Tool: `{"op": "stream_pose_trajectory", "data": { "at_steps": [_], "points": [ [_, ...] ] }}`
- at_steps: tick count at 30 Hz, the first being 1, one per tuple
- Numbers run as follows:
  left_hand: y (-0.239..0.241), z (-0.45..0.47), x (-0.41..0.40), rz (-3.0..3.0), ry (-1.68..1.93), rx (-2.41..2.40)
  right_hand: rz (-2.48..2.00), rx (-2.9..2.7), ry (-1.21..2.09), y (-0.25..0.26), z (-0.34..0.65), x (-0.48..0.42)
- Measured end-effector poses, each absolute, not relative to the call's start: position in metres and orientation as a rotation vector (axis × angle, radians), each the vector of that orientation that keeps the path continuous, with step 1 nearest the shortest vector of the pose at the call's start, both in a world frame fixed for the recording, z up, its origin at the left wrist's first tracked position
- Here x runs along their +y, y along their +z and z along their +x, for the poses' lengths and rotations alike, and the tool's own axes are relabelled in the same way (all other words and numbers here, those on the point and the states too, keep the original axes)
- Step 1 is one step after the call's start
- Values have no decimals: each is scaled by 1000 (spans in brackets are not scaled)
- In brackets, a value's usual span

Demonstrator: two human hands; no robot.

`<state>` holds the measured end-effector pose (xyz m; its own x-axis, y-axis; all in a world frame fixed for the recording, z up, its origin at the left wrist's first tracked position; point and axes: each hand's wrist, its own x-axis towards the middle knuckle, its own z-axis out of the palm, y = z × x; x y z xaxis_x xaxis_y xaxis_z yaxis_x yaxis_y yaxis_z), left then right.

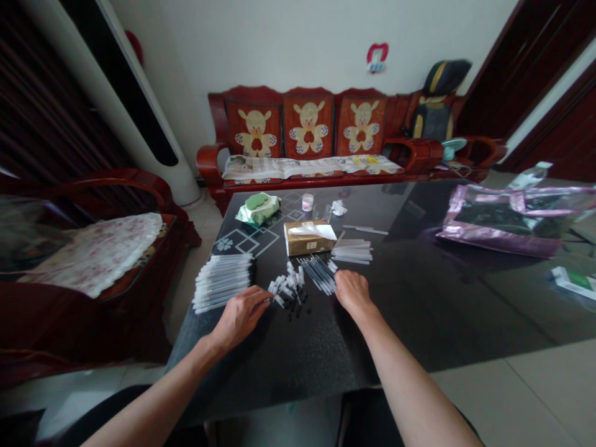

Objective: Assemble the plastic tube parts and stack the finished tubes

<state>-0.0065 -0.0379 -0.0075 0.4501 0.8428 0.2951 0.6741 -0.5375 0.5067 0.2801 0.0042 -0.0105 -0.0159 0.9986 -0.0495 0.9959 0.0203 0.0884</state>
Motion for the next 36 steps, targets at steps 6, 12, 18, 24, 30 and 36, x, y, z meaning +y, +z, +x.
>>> {"op": "stream_pose_trajectory", "data": {
  "at_steps": [6, 12, 18, 24, 30, 36],
  "points": [
    [-8, -8, -36, 2344, 791, 1300, 2174, 2153, 42, -9, 283, 5],
    [-3, -9, -34, 2211, 907, 1292, 2290, 2326, -168, -4, 279, 3],
    [-7, -7, -29, 1815, 935, 1289, 2059, 2632, -1205, -3, 255, -11],
    [-11, 0, -29, 1287, 921, 991, 1688, 2594, -1711, -3, 220, -30],
    [-6, 1, -31, 1204, 967, 988, 1860, 2695, -1670, -3, 237, -13],
    [-11, -3, -27, 1199, 998, 1025, 2731, 2542, -313, -5, 323, 50]
  ]
}}
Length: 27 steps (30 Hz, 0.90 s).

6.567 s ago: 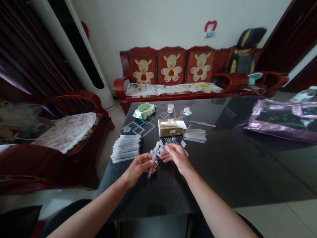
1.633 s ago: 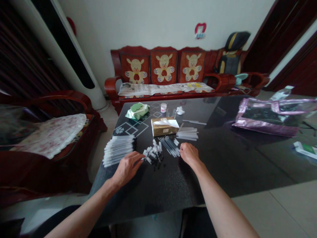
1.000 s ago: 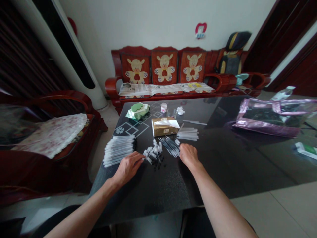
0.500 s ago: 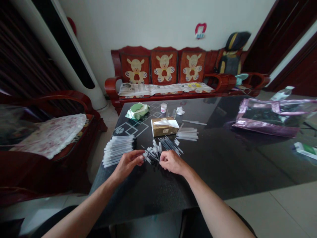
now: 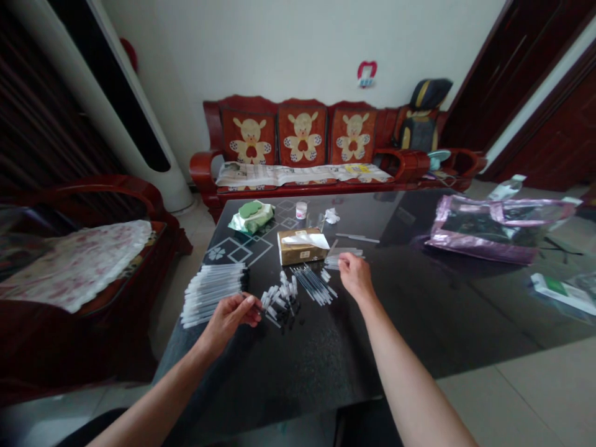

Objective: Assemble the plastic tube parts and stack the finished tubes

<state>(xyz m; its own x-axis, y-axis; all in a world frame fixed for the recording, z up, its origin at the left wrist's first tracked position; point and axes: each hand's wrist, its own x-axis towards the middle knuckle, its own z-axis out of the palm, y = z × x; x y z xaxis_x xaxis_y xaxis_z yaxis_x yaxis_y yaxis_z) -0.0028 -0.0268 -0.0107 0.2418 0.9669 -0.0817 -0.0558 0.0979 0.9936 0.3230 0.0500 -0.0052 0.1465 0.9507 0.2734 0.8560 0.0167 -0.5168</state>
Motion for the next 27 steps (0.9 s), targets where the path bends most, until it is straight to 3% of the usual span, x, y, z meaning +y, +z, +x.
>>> {"op": "stream_pose_trajectory", "data": {
  "at_steps": [2, 6, 16, 27],
  "points": [
    [-13, -2, -26, 1221, 997, 1021, -2041, -1829, -47, -5, 345, 72],
    [-14, -2, -28, 1270, 984, 1046, -2126, -1883, -111, -6, 374, 115],
    [-9, -3, -30, 1233, 972, 1111, -2300, -1932, -53, -29, 404, 190],
    [-13, -2, -31, 1269, 927, 1091, -2386, -1892, 27, -44, 377, 196]
  ]
}}
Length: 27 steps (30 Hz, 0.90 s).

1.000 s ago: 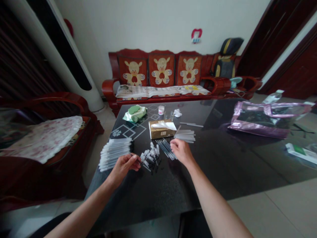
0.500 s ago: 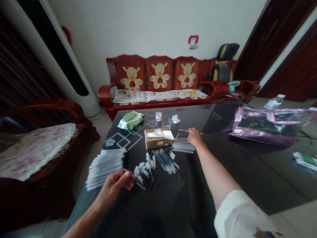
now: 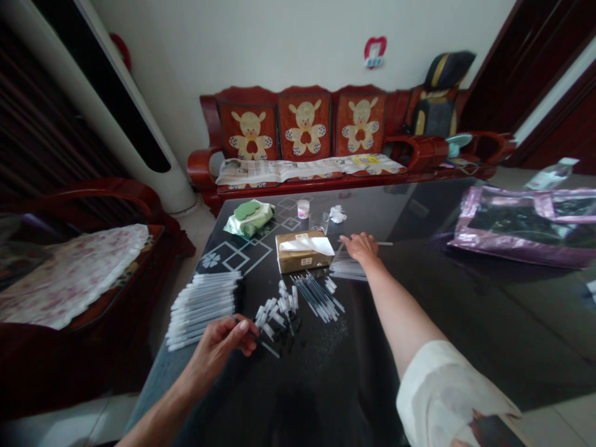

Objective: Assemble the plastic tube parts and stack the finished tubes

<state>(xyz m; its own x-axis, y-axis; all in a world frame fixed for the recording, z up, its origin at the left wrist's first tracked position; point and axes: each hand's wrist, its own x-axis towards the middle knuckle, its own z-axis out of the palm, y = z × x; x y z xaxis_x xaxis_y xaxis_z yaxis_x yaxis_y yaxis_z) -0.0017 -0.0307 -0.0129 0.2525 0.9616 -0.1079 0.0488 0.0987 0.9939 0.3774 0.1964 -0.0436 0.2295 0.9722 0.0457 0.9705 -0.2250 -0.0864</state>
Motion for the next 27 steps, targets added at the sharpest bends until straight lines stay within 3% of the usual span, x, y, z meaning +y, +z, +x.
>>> {"op": "stream_pose_trajectory", "data": {
  "at_steps": [27],
  "points": [
    [-23, 0, -32, 1333, 890, 1048, -2385, -1910, 29, -36, 373, 146]
  ]
}}
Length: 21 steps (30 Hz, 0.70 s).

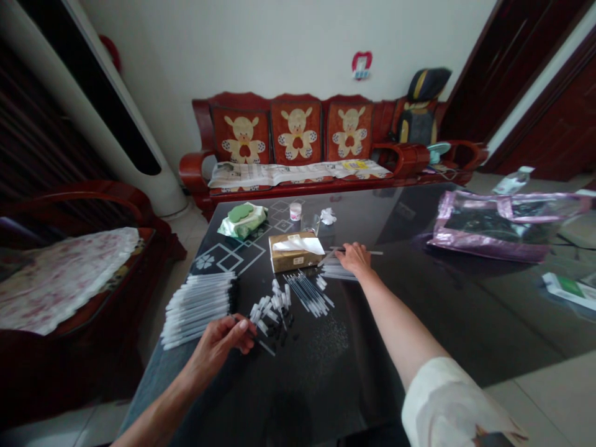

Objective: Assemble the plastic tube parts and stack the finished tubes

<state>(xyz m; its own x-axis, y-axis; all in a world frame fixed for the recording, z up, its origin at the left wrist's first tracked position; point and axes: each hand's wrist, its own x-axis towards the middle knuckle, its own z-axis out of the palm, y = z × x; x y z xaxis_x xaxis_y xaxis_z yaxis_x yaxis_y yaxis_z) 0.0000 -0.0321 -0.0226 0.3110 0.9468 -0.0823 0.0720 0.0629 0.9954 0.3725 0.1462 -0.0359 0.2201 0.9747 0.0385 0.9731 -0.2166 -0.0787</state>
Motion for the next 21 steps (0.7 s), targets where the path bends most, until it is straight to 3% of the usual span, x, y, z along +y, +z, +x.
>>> {"op": "stream_pose_trajectory", "data": {
  "at_steps": [21],
  "points": [
    [-11, 5, -34, 1311, 922, 1020, -2306, -1811, -293, -48, 344, 90]
  ]
}}
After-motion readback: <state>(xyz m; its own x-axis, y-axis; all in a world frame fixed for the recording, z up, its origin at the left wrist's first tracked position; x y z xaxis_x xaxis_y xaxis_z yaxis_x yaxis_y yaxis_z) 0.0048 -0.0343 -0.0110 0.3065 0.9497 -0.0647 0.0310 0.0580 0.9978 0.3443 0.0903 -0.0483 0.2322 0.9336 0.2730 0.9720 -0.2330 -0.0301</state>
